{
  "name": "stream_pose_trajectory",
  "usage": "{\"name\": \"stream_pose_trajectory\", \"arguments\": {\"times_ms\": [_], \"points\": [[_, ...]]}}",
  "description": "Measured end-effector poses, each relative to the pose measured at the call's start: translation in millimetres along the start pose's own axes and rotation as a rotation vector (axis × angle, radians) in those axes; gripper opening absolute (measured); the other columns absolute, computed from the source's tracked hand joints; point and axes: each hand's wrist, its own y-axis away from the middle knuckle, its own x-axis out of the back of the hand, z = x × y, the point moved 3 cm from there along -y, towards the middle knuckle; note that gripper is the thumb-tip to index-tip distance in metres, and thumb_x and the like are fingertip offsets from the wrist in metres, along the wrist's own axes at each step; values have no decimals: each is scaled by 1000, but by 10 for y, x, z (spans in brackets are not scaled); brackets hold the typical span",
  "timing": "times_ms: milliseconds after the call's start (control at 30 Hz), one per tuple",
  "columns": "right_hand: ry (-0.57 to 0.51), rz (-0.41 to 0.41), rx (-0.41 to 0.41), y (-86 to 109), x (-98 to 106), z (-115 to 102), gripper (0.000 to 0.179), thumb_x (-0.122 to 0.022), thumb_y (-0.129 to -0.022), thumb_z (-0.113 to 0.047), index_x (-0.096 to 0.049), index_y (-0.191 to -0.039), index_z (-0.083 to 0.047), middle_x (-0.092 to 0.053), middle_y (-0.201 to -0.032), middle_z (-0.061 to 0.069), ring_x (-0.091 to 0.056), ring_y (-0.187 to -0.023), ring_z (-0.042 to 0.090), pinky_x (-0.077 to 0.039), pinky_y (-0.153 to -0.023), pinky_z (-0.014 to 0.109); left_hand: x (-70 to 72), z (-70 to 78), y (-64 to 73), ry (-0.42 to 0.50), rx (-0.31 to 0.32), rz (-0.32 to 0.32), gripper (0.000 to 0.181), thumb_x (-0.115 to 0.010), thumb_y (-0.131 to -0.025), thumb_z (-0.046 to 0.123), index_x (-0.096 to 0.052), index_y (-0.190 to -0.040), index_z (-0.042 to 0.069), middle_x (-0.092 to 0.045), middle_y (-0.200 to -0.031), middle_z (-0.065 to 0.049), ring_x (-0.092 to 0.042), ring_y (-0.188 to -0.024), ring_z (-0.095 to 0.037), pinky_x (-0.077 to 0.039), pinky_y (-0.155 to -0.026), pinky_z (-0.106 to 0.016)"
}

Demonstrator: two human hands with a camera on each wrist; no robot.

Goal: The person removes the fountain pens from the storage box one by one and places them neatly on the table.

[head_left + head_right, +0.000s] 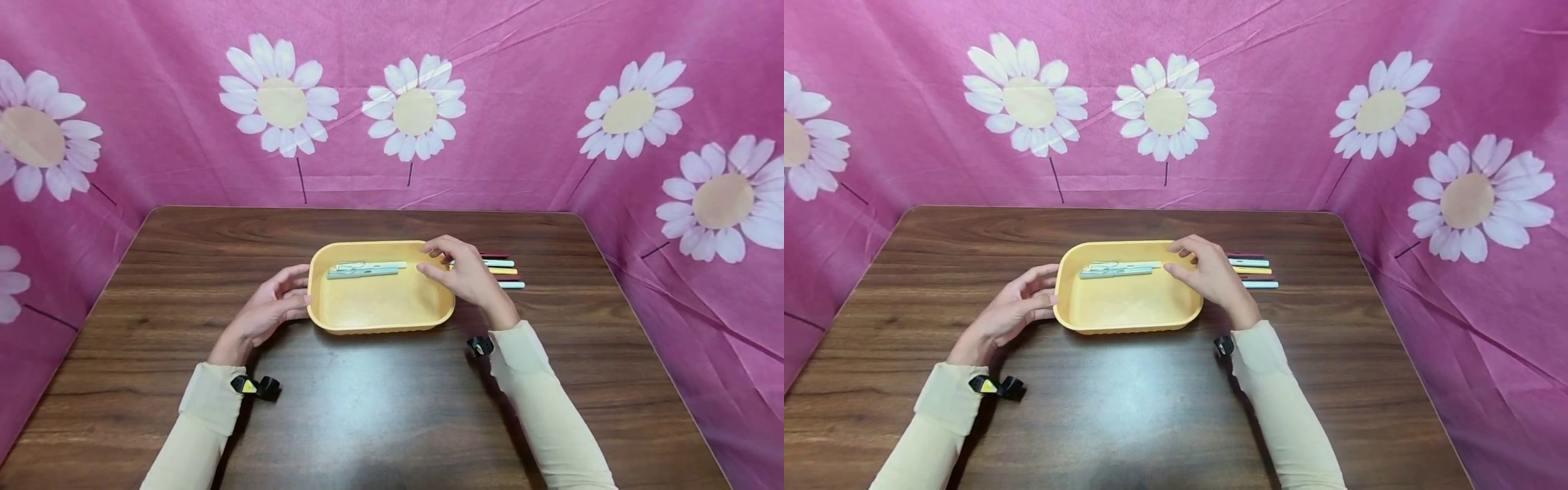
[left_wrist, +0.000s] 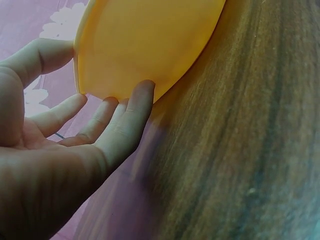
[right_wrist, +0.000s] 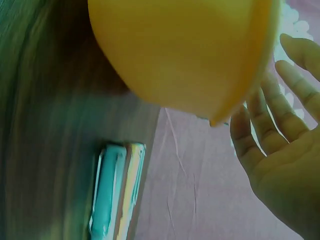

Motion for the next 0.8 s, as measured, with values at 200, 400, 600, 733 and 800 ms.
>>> {"name": "stream_pose_trajectory", "arguments": {"times_ms": [200,400,600,733,800], "points": [[-16,-44,13,-63,-144,-12,30,-79,-89,-13,-71,-115,1,-69,-111,18,-64,-103,36,-58,-84,45,6,-6,-5,-3,1,5,65,-54,-95,-14,-25,-153,-8,-39,-138,-31,-67,-104,-21,-61,-89,-40],[-22,-79,21,-105,-279,-6,32,-80,-88,-14,-71,-115,2,-69,-111,17,-64,-103,33,-56,-88,45,7,-1,-6,-2,6,11,65,-55,-95,-13,-25,-153,-7,-39,-139,-31,-67,-104,-21,-61,-89,-39],[7,-109,39,-171,-411,-24,32,-80,-87,-17,-72,-114,-1,-71,-112,13,-63,-102,28,-56,-87,46,2,8,-6,3,10,13,66,-55,-95,-14,-25,-153,-7,-38,-139,-32,-67,-104,-21,-62,-87,-38],[22,-128,59,-230,-497,-57,32,-80,-87,-18,-72,-114,-1,-72,-111,11,-63,-100,27,-56,-88,47,3,11,-2,5,13,16,66,-55,-95,-14,-25,-153,-7,-38,-139,-32,-67,-104,-21,-62,-87,-38],[26,-139,59,-256,-540,-72,33,-80,-88,-18,-72,-114,-2,-72,-111,11,-64,-101,27,-56,-89,47,3,11,-3,4,14,16,66,-55,-95,-13,-25,-153,-7,-38,-140,-32,-67,-104,-21,-62,-88,-38]]}}
